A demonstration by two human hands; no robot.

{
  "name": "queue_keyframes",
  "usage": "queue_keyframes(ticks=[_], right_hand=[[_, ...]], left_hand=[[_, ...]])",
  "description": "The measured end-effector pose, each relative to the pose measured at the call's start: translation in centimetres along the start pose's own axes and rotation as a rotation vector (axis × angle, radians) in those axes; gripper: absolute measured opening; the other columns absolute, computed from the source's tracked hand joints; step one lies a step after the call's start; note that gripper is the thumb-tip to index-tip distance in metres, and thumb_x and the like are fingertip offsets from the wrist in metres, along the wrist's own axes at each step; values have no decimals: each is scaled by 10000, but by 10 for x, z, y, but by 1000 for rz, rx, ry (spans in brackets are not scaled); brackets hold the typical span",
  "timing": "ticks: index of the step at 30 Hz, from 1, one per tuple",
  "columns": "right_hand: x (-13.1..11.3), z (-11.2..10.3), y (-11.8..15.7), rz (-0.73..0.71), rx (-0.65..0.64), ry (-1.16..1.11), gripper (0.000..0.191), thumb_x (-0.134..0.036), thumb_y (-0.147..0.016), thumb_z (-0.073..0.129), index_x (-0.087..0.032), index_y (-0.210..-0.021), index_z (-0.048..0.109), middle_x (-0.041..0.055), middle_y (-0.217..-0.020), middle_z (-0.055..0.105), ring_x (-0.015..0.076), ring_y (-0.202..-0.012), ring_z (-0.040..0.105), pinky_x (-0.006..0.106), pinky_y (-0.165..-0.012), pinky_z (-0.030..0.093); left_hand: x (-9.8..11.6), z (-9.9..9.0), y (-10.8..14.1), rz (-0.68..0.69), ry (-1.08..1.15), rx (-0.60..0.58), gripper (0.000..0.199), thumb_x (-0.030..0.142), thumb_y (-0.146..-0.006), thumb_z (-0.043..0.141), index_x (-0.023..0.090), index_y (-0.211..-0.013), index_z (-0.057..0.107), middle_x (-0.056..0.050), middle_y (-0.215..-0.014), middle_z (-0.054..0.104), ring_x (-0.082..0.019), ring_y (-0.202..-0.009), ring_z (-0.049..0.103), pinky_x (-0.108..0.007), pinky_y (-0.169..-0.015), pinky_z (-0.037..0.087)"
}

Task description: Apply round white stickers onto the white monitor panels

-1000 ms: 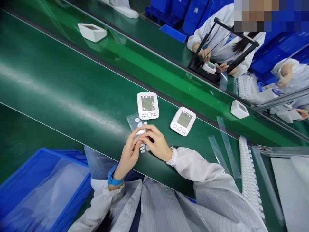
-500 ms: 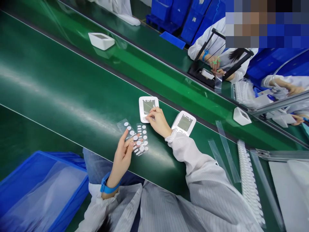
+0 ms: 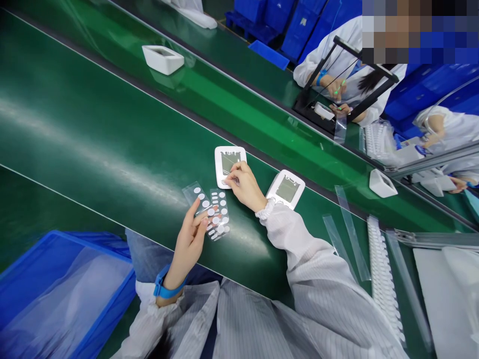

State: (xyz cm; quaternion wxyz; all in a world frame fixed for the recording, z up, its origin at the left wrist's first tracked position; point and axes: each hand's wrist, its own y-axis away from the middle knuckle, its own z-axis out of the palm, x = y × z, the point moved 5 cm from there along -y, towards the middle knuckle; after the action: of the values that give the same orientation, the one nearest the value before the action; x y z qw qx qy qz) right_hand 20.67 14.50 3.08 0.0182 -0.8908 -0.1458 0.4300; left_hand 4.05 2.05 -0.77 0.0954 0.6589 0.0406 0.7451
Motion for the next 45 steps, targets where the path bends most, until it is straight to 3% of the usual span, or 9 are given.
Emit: queue_keyframes(ticks=[3, 7, 11, 15, 18, 21, 31, 39, 45], right_hand=[[3, 0, 0, 10, 26, -2, 30, -165, -823, 666, -150, -809, 645, 81, -1086, 467, 179, -922, 533, 352, -878, 469], [15, -1, -6, 45, 59, -81, 172, -172, -763, 736, -140, -910, 653, 80, -1081, 485, 146, -814, 500, 328, -810, 476], [15, -2, -8, 56, 102, -141, 88, -211, -822, 693, -145, -875, 671, 69, -1016, 520, 134, -786, 503, 306, -764, 473], [-16, -2, 15, -37, 96, -184, 84, -244, -877, 659, -162, -863, 668, 69, -1058, 538, 136, -826, 551, 288, -723, 484], [-46, 2, 44, -180, -49, -260, 79, -233, -903, 646, -174, -868, 683, 71, -1052, 557, 161, -935, 580, 314, -809, 510], [-62, 6, 66, -294, -158, -237, 77, -214, -918, 633, -178, -910, 702, 84, -1052, 564, 180, -983, 573, 358, -865, 512], [-65, 16, 78, -344, -66, -125, 93, -159, -945, 578, -169, -927, 668, 88, -1025, 589, 175, -960, 565, 354, -839, 523], [-62, 18, 79, -275, -57, -129, 93, -167, -959, 557, -178, -933, 646, 77, -1099, 602, 172, -961, 562, 364, -858, 515], [-71, 23, 86, -315, -147, -17, 88, -148, -966, 525, -154, -906, 590, 95, -1084, 569, 200, -1021, 494, 386, -893, 481]], left_hand=[[0, 0, 0, 2, 18, -5, 627, 398, -985, 499, 218, -1531, 250, -104, -1236, 643, -191, -1087, 646, -324, -988, 496], [0, 2, 0, -2, 87, -12, 627, 391, -980, 515, 210, -1521, 254, -104, -1167, 667, -178, -1003, 673, -313, -919, 540], [2, 2, -1, 6, 81, 8, 598, 369, -948, 576, 205, -1473, 342, -84, -1090, 677, -152, -884, 690, -256, -804, 569], [4, 4, -3, -6, 179, -42, 621, 295, -865, 680, 199, -1416, 407, -67, -1090, 645, -142, -861, 690, -242, -790, 579], [5, 8, -3, -31, 282, -121, 757, 207, -776, 755, 218, -1429, 373, -59, -1131, 617, -160, -980, 671, -252, -850, 576], [5, 9, -3, -35, 301, -144, 740, 185, -792, 738, 215, -1430, 363, -38, -1044, 639, -151, -995, 667, -248, -876, 568], [8, 4, -3, 34, 195, 3, 534, 188, -799, 722, 168, -1286, 504, 23, -779, 660, -100, -788, 685, -188, -801, 569], [4, 4, 2, 49, 35, 58, 467, 231, -838, 693, 204, -1278, 539, -1, -868, 704, -124, -851, 698, -221, -844, 566], [0, 1, 1, 15, 29, 99, 475, 285, -837, 698, 184, -1272, 536, -60, -989, 716, -176, -935, 703, -278, -879, 569]])
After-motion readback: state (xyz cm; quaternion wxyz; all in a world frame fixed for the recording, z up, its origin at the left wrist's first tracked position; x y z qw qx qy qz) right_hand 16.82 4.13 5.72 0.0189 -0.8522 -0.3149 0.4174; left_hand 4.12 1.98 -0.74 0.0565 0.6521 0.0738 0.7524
